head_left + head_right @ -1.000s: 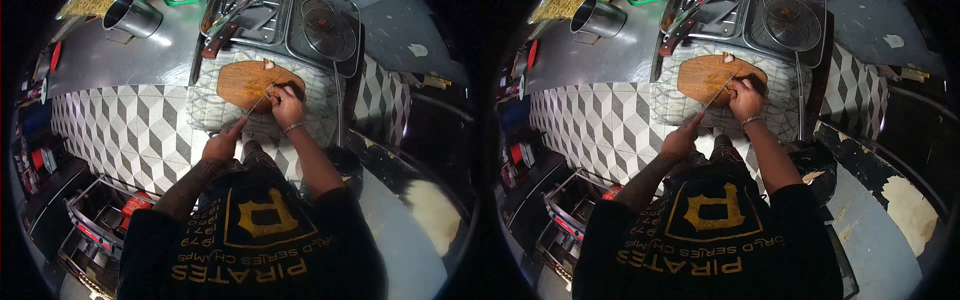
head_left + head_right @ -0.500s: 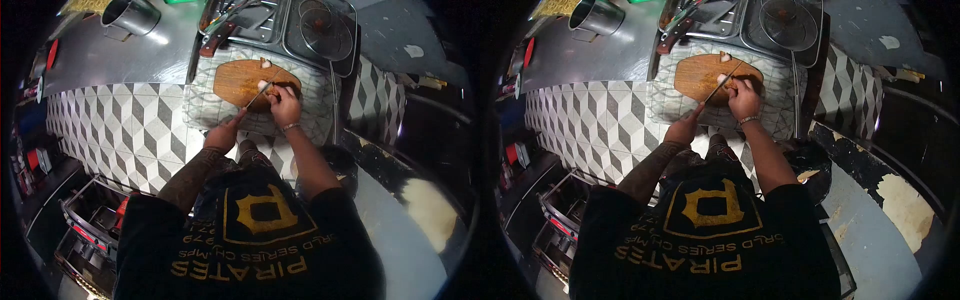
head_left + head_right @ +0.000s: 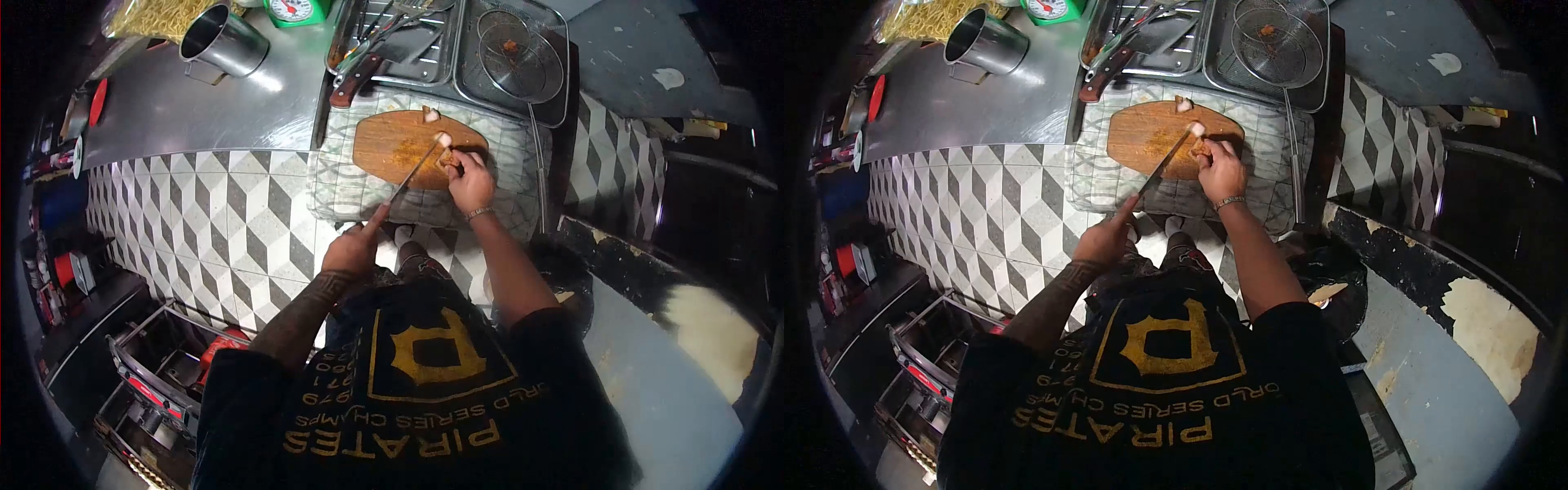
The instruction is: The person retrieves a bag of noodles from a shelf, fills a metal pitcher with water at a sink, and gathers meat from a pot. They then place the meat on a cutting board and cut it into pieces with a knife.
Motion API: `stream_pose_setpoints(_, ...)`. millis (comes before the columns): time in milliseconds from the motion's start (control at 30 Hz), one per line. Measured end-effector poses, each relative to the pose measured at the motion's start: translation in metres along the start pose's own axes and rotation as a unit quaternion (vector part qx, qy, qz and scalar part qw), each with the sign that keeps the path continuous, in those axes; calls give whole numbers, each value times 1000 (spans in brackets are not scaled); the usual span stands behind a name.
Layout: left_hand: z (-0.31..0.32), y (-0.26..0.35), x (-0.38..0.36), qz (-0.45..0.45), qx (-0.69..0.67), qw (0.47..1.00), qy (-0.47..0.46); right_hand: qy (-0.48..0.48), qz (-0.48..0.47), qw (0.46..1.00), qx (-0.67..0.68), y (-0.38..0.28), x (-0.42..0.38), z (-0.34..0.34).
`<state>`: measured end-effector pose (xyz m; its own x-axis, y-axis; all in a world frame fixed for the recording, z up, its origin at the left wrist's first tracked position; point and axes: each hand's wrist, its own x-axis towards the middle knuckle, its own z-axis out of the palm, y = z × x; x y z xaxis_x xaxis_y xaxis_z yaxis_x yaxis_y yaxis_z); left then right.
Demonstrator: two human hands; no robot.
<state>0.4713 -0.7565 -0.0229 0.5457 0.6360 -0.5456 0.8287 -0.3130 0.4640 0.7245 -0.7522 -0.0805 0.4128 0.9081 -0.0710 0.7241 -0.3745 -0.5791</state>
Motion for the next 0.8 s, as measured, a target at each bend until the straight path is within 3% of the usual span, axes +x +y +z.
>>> stream_pose_setpoints(200, -8, 19, 26, 37, 12, 999, 20, -4, 14, 1000, 2, -4, -3, -3)
stream_pose_setpoints(400, 4, 13, 40, 7, -1, 1000, -22, 1, 20, 1000, -9, -1, -4, 0)
stream_pose_setpoints(567, 36, 4, 30, 11, -26, 998, 60, 4, 30, 999, -21, -4, -6, -4)
stream_pose_setpoints(600, 20, 13, 19, -38, -18, 999, -29, 7, 22, 1000, -18, -4, -1, -2)
stream_pose_setpoints(667, 20, 9, 5, -34, 37, 999, 5, 33, 39, 998, -22, 3, -3, 2)
stream_pose_setpoints(800, 4, 19, 24, -18, 2, 1000, 4, 24, 34, 999, -3, 9, -7, 3)
